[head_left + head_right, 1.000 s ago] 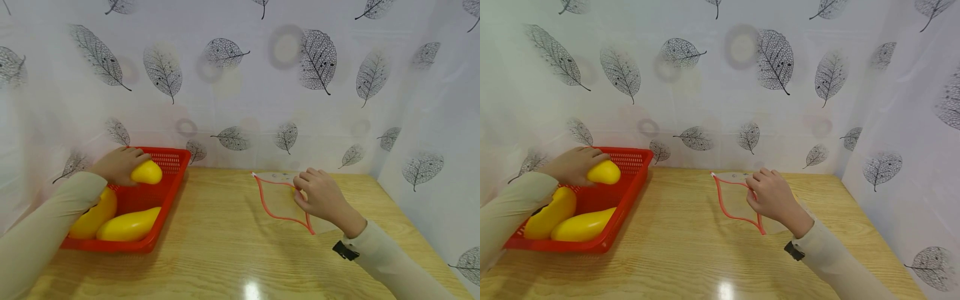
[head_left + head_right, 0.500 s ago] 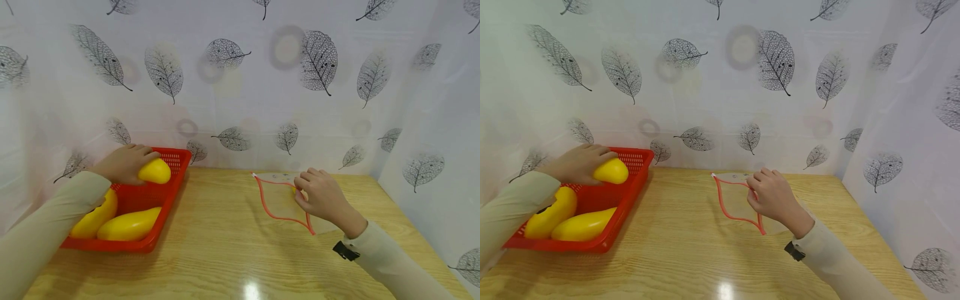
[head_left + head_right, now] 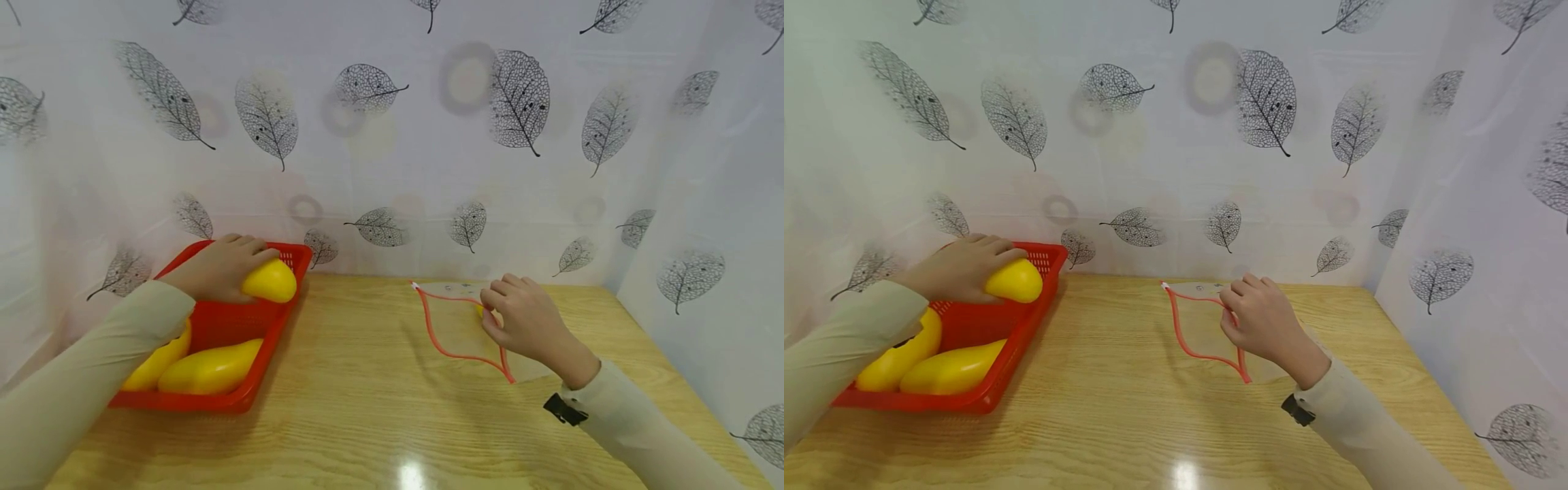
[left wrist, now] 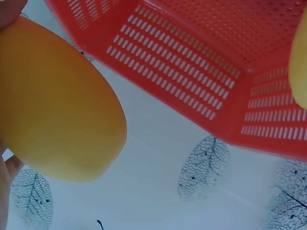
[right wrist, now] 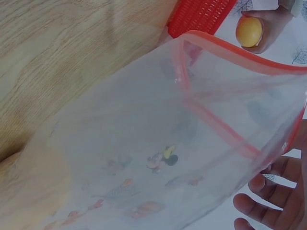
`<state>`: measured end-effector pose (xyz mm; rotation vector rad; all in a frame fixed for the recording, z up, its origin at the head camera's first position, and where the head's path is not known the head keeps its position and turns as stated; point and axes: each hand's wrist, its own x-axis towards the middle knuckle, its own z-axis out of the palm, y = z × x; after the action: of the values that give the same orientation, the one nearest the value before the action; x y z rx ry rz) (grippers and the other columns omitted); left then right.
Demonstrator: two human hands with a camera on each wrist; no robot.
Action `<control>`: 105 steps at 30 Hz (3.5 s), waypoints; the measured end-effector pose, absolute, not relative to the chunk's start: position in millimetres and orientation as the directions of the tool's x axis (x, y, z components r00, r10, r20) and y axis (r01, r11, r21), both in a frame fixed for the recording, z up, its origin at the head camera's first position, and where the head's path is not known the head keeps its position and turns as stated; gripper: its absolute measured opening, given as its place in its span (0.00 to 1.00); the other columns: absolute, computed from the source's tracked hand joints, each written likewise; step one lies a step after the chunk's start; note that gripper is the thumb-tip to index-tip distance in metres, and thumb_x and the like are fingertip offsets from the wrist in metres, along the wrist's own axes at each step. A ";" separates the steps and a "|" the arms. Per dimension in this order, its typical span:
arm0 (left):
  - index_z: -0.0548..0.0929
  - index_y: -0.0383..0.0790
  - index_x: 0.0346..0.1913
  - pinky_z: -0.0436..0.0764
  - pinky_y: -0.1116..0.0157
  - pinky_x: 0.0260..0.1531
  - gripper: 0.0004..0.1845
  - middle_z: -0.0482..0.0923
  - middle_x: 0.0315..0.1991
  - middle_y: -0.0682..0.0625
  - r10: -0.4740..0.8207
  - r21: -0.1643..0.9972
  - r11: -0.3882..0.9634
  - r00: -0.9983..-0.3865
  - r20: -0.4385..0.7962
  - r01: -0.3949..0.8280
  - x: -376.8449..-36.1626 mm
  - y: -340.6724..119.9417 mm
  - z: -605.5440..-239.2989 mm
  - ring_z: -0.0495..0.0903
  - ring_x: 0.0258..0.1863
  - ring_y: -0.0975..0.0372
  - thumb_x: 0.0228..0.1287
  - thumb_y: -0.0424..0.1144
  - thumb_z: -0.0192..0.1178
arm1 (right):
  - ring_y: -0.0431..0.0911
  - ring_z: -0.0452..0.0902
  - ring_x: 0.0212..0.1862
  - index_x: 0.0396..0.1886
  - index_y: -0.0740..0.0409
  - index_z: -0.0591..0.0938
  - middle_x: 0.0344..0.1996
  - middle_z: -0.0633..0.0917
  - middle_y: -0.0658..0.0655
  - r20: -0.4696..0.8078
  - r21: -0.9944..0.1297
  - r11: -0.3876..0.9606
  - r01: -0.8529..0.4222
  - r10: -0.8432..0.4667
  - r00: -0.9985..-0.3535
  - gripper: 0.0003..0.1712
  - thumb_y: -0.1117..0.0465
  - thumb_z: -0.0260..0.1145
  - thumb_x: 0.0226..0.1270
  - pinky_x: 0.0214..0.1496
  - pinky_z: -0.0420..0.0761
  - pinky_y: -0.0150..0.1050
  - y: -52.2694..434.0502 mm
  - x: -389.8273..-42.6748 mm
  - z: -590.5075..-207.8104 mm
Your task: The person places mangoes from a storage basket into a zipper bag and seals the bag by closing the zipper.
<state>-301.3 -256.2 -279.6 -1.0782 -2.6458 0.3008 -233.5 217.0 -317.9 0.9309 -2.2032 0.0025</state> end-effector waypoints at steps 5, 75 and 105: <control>0.73 0.39 0.56 0.72 0.45 0.54 0.39 0.75 0.52 0.41 0.735 -0.298 0.675 -0.652 0.186 0.675 -301.3 -243.4 -283.7 0.74 0.52 0.45 0.38 0.50 0.74 | 0.44 0.65 0.25 0.17 0.52 0.70 0.21 0.78 0.50 0.628 0.264 0.740 -0.619 -0.619 -0.471 0.10 0.64 0.63 0.45 0.27 0.58 0.34 217.2 -233.5 -318.4; 0.70 0.46 0.53 0.75 0.55 0.51 0.38 0.72 0.46 0.47 0.751 -0.139 0.660 -0.641 0.161 0.738 -264.7 -74.6 -320.3 0.72 0.46 0.55 0.37 0.56 0.73 | 0.42 0.61 0.23 0.16 0.51 0.70 0.18 0.75 0.49 0.627 0.260 0.743 -0.616 -0.616 -0.477 0.10 0.64 0.63 0.46 0.26 0.55 0.33 218.2 -234.3 -316.7; 0.68 0.40 0.60 0.76 0.59 0.54 0.41 0.70 0.52 0.46 0.794 -0.133 0.603 -0.575 0.197 0.787 -257.6 -16.5 -332.5 0.76 0.46 0.58 0.44 0.56 0.70 | 0.43 0.62 0.24 0.17 0.52 0.71 0.19 0.76 0.50 0.621 0.256 0.741 -0.620 -0.618 -0.482 0.10 0.64 0.65 0.45 0.26 0.58 0.33 215.9 -234.3 -316.5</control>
<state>-257.6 -16.5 -332.5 -1.3027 -2.5942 0.0444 -234.3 215.9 -316.5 0.9272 -2.2187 0.0044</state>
